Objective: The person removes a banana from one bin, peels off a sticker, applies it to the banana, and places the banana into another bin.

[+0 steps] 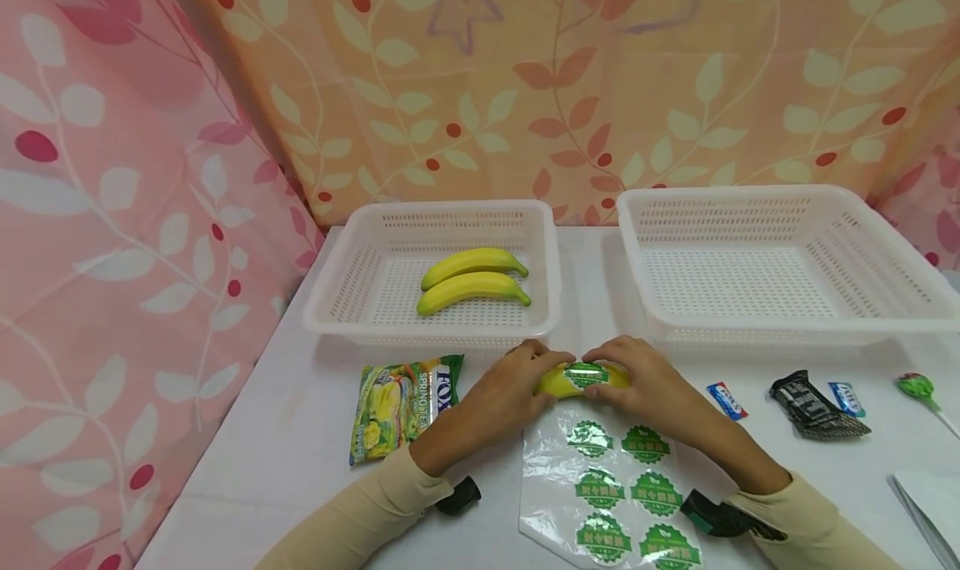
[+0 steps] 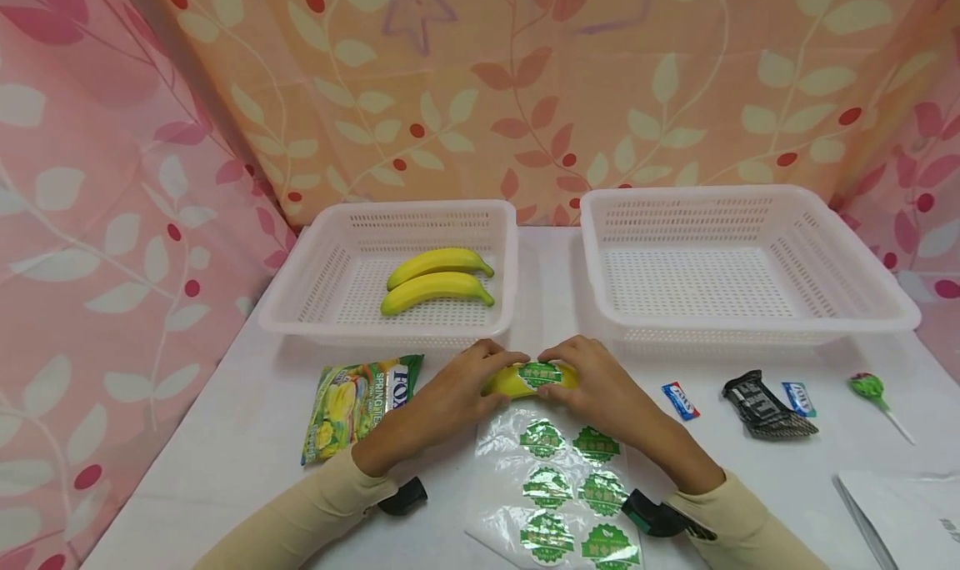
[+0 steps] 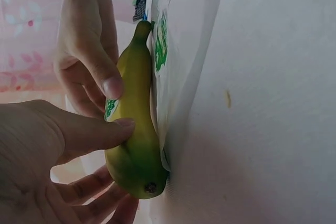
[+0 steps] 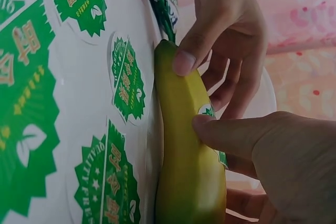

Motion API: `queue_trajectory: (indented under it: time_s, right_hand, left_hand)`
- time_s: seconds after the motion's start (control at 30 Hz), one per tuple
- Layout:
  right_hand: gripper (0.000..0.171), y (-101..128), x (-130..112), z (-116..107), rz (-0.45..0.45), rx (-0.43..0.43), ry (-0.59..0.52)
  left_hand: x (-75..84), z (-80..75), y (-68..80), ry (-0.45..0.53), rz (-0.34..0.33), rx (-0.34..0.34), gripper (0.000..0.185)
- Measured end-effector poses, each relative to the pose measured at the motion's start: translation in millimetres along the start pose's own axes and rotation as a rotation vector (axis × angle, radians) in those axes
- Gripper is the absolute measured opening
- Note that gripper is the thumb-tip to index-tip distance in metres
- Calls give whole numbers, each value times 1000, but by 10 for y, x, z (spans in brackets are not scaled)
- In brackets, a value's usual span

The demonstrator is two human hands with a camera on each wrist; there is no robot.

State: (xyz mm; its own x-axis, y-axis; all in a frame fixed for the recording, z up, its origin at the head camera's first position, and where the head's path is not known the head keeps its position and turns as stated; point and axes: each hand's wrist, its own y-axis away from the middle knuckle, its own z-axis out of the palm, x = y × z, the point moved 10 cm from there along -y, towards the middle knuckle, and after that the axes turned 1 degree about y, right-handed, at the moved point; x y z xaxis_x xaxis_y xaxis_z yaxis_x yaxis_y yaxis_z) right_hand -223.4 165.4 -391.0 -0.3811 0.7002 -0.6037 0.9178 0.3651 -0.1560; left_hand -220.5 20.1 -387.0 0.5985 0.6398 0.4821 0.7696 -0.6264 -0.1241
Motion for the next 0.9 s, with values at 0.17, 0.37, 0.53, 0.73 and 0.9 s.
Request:
queue_trajectory:
  time_s: [0.17,0.37,0.53,0.73,0.9]
  right_hand:
    - [40,-6,-21,18,-8,-11,18]
    - [43,-11,-5,30,-3,-23,38]
    - [45,1,4,43,-3,-58,53]
    - [42,7,13,-12,1,-65,79]
    - [37,5,-8,-50,-31,-68,88]
  left_hand:
    - [-17,70,-40,-59,-31,-64,54]
    - [-10,99,-136,-78,-52,-63,48]
    - [-11,97,-158,-76,-66,-41,45]
    - [-12,89,-182,-90,-69,-22,45]
    - [-20,73,-215,-108,-79,-4,41]
